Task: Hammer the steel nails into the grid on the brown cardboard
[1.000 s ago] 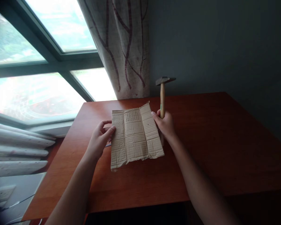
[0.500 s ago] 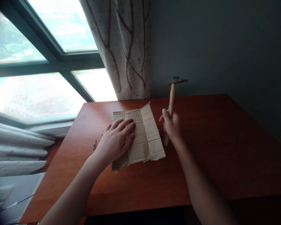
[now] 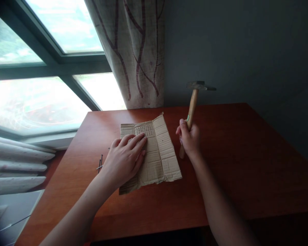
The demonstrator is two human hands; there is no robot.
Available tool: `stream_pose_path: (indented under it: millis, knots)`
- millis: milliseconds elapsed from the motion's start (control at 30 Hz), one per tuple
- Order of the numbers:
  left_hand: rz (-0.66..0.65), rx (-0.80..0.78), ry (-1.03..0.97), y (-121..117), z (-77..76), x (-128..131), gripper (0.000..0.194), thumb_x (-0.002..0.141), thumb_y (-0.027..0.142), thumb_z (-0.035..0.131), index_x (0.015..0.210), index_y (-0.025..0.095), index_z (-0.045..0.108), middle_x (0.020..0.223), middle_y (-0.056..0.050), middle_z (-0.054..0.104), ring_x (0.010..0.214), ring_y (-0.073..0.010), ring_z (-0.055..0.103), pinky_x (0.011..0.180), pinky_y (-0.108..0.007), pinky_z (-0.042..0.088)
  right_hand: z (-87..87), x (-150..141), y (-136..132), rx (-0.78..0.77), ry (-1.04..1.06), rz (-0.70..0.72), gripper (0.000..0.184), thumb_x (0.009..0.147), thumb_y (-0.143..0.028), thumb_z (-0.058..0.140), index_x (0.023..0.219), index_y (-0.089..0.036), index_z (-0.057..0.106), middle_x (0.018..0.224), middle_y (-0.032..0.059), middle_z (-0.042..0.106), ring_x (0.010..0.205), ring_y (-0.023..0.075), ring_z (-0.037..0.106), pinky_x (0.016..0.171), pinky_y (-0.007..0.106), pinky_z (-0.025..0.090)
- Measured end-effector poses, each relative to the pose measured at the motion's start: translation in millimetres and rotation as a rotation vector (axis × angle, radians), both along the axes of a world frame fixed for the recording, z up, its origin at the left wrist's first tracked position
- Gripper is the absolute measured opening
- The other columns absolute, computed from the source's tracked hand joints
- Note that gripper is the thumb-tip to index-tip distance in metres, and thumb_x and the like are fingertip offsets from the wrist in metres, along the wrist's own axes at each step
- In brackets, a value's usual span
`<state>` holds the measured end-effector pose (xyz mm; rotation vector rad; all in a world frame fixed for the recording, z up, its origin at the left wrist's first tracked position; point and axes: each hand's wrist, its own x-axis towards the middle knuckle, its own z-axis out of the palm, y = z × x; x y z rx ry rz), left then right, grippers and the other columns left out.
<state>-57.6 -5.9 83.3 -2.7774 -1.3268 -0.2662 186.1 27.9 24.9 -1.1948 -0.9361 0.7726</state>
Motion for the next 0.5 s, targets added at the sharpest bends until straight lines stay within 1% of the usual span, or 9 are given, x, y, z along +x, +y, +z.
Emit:
stream_pose_path:
  millis: [200, 367, 500]
  knots:
    - [0.025, 0.046, 0.036, -4.3, -2.2, 2.8, 0.043, 0.105, 0.031, 0.038, 0.140, 0.014, 0.058, 0.154, -0.008, 0.054, 0.125, -0.0310, 0.053, 0.091, -0.048, 0.044, 0.9, -3.2, -0.9, 0.063, 0.003, -0.018, 0.054, 0.093, -0.060, 0.061, 0.057, -0.020, 0.056, 0.041, -0.0045, 0.042, 0.031, 0.0059, 0.034, 0.032, 0.022, 0.023]
    - [0.019, 0.058, 0.040, -4.9, -2.3, 3.2, 0.043, 0.105, 0.031, 0.039, 0.140, 0.014, 0.058, 0.154, -0.008, 0.054, 0.125, -0.0310, 0.053, 0.091, -0.049, 0.045, 6.5, -5.3, -5.0, 0.156, -0.041, -0.082, 0.054, 0.095, -0.057, 0.060, 0.056, -0.020, 0.055, 0.043, -0.0039, 0.043, 0.034, 0.0062, 0.037, 0.034, 0.022, 0.024]
    - [0.016, 0.044, 0.040, -3.8, -0.8, 3.5, 0.043, 0.105, 0.032, 0.039, 0.140, 0.015, 0.058, 0.154, -0.008, 0.053, 0.125, -0.0310, 0.054, 0.090, -0.048, 0.045, 7.9, -7.4, -6.0, 0.156, -0.087, -0.092, 0.054, 0.095, -0.056, 0.059, 0.055, -0.020, 0.053, 0.043, -0.0037, 0.043, 0.034, 0.0067, 0.038, 0.035, 0.023, 0.025]
